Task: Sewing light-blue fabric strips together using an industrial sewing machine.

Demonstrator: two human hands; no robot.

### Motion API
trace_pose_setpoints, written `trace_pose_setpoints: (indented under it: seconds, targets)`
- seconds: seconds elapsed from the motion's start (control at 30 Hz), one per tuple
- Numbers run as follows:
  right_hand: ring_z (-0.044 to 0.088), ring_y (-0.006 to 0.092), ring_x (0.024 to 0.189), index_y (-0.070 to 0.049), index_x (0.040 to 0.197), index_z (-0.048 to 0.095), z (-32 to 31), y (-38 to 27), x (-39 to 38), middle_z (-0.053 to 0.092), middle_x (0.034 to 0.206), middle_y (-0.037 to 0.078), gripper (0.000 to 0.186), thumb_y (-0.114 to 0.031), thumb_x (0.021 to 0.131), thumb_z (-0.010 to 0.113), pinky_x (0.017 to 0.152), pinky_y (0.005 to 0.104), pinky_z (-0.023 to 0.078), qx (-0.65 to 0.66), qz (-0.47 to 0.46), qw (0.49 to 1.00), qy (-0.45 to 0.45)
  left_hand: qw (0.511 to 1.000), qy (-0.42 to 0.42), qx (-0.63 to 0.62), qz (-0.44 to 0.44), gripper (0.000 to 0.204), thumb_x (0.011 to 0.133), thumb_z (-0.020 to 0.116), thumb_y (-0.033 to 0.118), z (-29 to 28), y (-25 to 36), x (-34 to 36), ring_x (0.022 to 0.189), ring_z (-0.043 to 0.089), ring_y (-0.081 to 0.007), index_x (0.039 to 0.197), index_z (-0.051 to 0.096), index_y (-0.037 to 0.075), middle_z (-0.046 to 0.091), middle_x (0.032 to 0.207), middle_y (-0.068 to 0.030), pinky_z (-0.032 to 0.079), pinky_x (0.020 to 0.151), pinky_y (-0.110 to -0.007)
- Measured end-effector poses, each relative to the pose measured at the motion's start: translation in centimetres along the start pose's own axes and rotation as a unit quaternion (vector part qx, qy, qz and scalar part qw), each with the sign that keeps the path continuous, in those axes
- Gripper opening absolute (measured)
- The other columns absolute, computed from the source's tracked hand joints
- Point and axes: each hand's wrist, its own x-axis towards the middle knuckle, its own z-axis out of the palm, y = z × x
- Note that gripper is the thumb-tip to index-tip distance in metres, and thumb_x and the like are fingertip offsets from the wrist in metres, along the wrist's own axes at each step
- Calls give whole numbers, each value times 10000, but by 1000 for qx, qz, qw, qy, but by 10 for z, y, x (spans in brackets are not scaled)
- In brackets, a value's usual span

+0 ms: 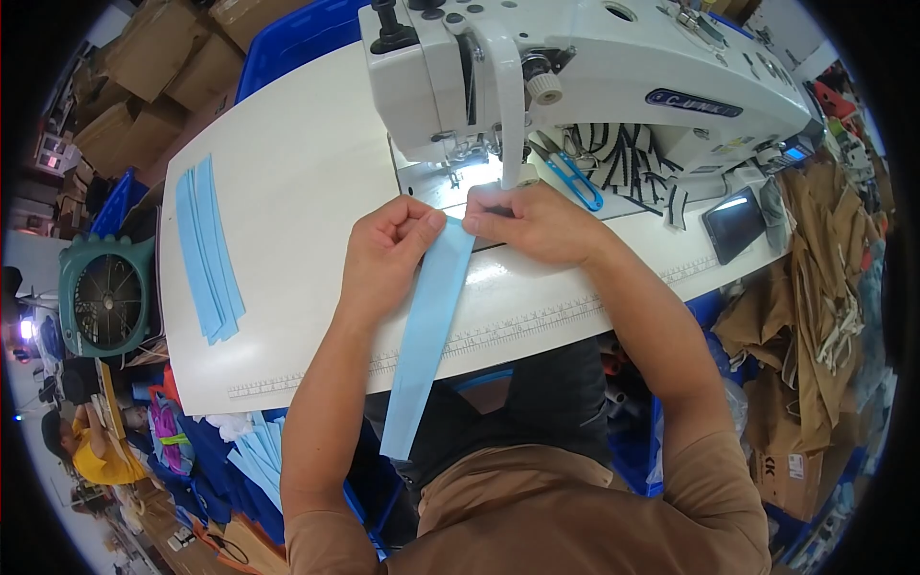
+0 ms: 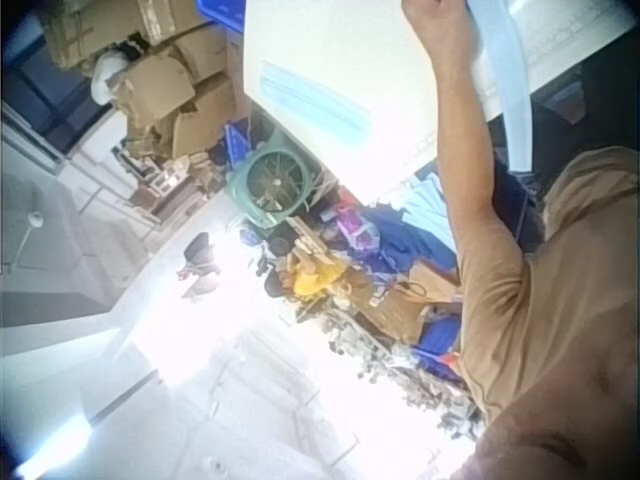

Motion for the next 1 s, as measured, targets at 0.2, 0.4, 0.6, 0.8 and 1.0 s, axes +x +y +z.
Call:
trace_pose_setpoints:
  seconds: [0.2,0.4,0.6,0.8,1.0]
  targets:
    - [495,125,672,-43,908,669,0,10,1,565,683,11,241,-261,990,610,658,299,416,83,-78,993,16,1000,0,-13,10,216,997,679,238,0,-2,1,657,521,-51,970,687,23,635,714,26,422,632,-227]
    - [506,107,705,-35,916,683,4,-2,0,582,715,0,237,-250,993,621,686,286,433,145,-18,989,14,1000,-16,19,13,224,1000,676,247,0,2,-2,674,534,-57,973,681,25,649,740,15,436,640,-238]
    - [516,122,698,-39,922,685,9,9,5,595,708,21,258,-289,980,654,677,294,435,81,-49,995,36,999,-28,28,37,201,1008,657,226,5,0,-3,692,517,-56,986,666,26,621,742,22,432,648,-240]
    - [490,151,673,-37,908,666,11,8,4,575,691,48,268,-297,972,660,648,321,414,83,-66,993,46,994,-13,79,78,194,1039,601,221,7,0,-2,702,465,-49,1004,626,32,547,747,46,398,645,-233]
    - [545,140,757,-50,979,665,6,5,1,616,785,36,241,-290,983,641,717,300,445,-10,-55,998,41,980,-7,164,111,196,1058,566,239,10,3,0,673,482,-87,1032,603,48,556,726,-11,399,626,-252]
